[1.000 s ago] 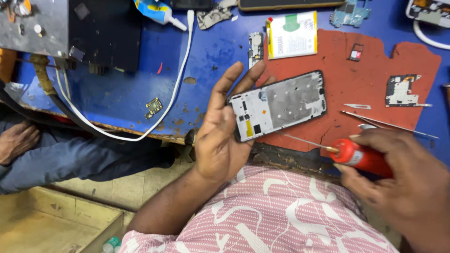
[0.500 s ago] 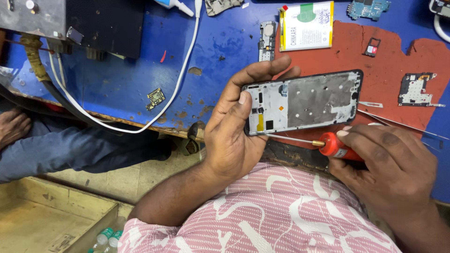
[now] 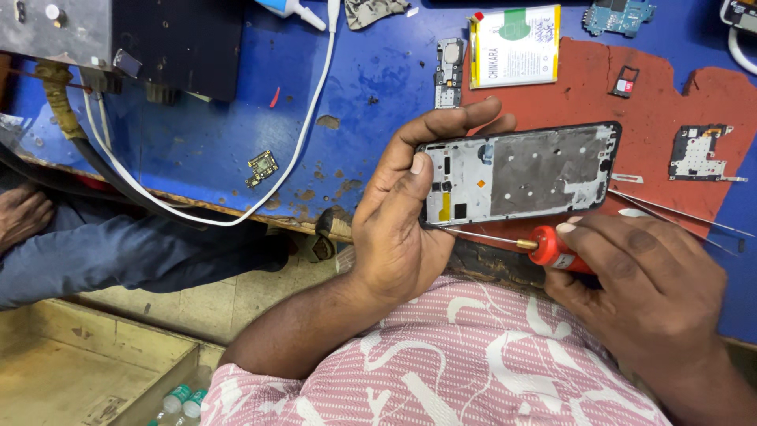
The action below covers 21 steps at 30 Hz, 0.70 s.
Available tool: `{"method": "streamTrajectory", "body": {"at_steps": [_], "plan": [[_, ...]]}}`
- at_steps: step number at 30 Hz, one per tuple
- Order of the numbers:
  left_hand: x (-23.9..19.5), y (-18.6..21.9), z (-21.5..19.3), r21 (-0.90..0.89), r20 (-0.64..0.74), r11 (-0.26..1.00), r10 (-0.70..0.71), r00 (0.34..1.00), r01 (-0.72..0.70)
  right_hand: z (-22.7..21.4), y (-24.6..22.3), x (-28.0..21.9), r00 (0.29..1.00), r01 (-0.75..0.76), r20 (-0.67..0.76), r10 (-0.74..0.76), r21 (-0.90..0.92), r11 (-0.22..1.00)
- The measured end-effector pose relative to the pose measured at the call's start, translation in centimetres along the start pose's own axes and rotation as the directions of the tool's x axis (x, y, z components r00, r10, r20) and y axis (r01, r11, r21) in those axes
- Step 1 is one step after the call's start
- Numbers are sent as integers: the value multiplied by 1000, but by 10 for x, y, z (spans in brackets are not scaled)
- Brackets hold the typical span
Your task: The person cleans the inside of a disassembled smartphone using a hot air gun, a toothbrush, and a metal pick. They heat the interior, scrape residue, and brush the frame and components to remove debris.
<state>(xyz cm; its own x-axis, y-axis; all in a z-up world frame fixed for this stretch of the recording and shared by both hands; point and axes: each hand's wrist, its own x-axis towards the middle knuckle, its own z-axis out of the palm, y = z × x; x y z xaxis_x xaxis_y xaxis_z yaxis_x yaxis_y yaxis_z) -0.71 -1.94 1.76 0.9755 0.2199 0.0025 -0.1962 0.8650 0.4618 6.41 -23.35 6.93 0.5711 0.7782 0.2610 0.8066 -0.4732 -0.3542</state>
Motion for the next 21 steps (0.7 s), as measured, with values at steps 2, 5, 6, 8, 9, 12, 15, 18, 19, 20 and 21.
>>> {"method": "streamTrajectory", "body": {"at_steps": [2,5,6,8,9,12,15,18,19,20,21], "plan": [[1,-1,0,18,1,1000,20,1000,-20,0,-1,0,1000,-15,-2,15,1,1000],[1,-4,1,26,-2,998,52,999,-52,2,-3,-2,1000,-25,-17,25,-27,999],[2,-5,2,30,-2,997,66,998,-65,3,-4,-2,999,-26,-24,25,-41,999],[2,-7,3,46,-5,994,102,995,-102,4,-5,-3,999,-39,-25,39,-22,999],[2,-9,3,52,-6,991,122,993,-122,4,-5,-3,999,-45,-27,45,-14,999],[4,-13,4,55,-14,983,177,984,-176,4,-8,-5,997,-73,-32,72,-30,997],[7,-17,4,45,-30,978,203,979,-202,6,-11,-7,991,-126,-50,126,1,992],[9,-19,5,8,-38,980,197,980,-197,7,-13,-10,982,-180,-44,181,17,983],[9,-19,5,-1,-34,981,194,980,-194,5,-13,-11,976,-211,-49,212,31,977],[10,-19,5,-12,-27,981,192,981,-193,4,-12,-12,968,-241,-53,244,45,969],[10,-20,4,-22,-22,981,192,981,-192,2,-12,-14,960,-270,-54,273,60,961]]}}
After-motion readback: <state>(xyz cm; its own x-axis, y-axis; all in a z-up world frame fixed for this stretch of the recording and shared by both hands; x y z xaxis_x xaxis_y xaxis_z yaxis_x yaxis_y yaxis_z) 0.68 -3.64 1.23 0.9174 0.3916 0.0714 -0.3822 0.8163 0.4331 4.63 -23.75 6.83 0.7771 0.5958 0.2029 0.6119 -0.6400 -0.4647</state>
